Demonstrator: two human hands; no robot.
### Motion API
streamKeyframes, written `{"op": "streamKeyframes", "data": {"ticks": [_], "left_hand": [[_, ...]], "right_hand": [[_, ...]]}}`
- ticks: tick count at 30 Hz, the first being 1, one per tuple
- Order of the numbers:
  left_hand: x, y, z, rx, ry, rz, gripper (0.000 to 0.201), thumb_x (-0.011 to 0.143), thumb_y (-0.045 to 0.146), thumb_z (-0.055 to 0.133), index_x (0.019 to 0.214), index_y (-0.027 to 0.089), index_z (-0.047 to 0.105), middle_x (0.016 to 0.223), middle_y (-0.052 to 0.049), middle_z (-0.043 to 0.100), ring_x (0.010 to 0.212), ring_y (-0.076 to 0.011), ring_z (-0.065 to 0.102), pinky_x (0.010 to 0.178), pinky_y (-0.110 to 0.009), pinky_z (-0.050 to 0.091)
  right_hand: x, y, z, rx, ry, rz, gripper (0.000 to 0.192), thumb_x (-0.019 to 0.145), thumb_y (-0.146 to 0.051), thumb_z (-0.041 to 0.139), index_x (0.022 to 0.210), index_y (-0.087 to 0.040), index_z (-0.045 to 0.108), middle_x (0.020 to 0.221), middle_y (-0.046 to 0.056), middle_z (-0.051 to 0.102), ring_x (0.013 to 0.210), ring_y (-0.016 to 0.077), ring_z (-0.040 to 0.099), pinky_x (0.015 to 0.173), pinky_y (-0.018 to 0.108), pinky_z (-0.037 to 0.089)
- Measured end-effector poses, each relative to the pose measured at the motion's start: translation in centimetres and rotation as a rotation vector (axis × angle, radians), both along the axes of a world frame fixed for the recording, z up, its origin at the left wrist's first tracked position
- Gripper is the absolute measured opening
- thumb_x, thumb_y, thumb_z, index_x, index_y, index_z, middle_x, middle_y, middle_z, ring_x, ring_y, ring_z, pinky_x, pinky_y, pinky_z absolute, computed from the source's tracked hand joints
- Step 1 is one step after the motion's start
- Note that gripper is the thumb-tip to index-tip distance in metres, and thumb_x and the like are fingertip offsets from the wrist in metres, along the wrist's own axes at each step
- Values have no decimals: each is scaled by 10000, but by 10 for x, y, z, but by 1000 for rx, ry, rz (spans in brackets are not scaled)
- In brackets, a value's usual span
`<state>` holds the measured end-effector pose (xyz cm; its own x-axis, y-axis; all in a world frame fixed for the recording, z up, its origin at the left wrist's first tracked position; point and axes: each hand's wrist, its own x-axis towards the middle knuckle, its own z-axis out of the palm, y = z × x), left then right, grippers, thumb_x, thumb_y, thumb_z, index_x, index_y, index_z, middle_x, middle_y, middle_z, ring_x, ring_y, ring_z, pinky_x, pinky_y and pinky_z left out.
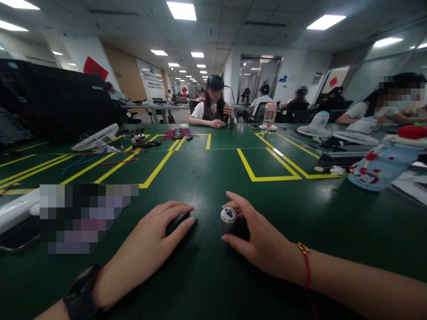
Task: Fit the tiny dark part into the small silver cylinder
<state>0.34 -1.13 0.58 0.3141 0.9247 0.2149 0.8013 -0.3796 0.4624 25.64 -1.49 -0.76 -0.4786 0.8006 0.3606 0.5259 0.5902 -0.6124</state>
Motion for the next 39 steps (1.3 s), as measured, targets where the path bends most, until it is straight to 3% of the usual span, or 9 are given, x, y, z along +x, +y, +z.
{"op": "streamKeyframes", "data": {"ticks": [4, 7, 14, 19, 22, 26, 30, 34, 39], "left_hand": [[48, 1, 21, 48, -155, -170, 210, 909, 355, 527, 1058, 292, 662, 1129, -5, 644, 1047, -211, 583, 930, -372, 471], [63, 5, 28, 66, -259, -182, 193, 916, 306, 519, 892, 250, 702, 979, -11, 677, 925, -192, 621, 844, -350, 499], [64, 4, 29, 29, -326, -210, 157, 886, 285, 569, 942, 283, 715, 1018, -11, 665, 945, -202, 615, 860, -373, 503], [55, 5, 25, 15, -356, -139, 158, 880, 331, 578, 913, 283, 725, 990, -12, 644, 932, -201, 614, 855, -371, 498], [46, 6, 11, -23, -235, -127, 149, 859, 349, 607, 915, 327, 742, 1114, -11, 624, 1047, -240, 576, 927, -440, 460], [46, 8, -6, -3, -22, -153, 139, 836, 366, 638, 911, 398, 750, 1210, -3, 607, 1144, -300, 517, 960, -540, 404], [42, 10, -5, -61, -46, -160, 235, 850, 398, 610, 1067, 386, 700, 1248, -12, 600, 1168, -294, 522, 989, -526, 407], [10, 10, 2, -116, -165, -118, 329, 896, 463, 505, 1171, 341, 639, 1291, -15, 585, 1170, -266, 550, 1023, -476, 413], [-31, 6, -2, -190, -182, -27, 343, 888, 492, 505, 1197, 379, 601, 1308, 19, 591, 1202, -266, 538, 1039, -468, 403]], "right_hand": [[3, 3, -10, -51, 115, -3, 720, 800, -238, 615, 1382, -232, 193, 1205, 67, 530, 1082, 148, 529, 998, 363, 422], [2, 4, -8, -67, 125, 3, 684, 792, -235, 630, 1351, -233, 235, 1171, 62, 548, 1053, 149, 544, 967, 361, 437], [0, 1, -1, -105, 102, -31, 650, 781, -261, 643, 1323, -235, 285, 1172, 57, 549, 1041, 150, 544, 931, 350, 451], [3, 0, 4, -73, 39, -25, 520, 785, -223, 600, 1260, -247, 389, 1198, 42, 523, 1055, 144, 524, 919, 320, 449], [6, -2, 4, -43, 8, -23, 434, 784, -208, 579, 1194, -253, 445, 1167, 18, 534, 1049, 130, 518, 927, 304, 439], [3, -3, 3, -31, 1, -33, 474, 762, -215, 607, 1204, -253, 440, 1159, 18, 540, 1035, 134, 524, 918, 303, 445], [7, -1, 6, -96, 49, -64, 478, 770, -254, 619, 1212, -236, 437, 1125, 36, 561, 961, 133, 566, 853, 293, 489], [51, 7, 10, -88, 93, -268, 609, 805, -343, 591, 1350, -249, 334, 1195, 68, 537, 923, 142, 604, 790, 296, 532], [159, -1, 9, 141, -230, -715, 569, 760, -490, 598, 1251, -233, 475, 1139, 98, 583, 900, 229, 621, 735, 371, 524]]}}
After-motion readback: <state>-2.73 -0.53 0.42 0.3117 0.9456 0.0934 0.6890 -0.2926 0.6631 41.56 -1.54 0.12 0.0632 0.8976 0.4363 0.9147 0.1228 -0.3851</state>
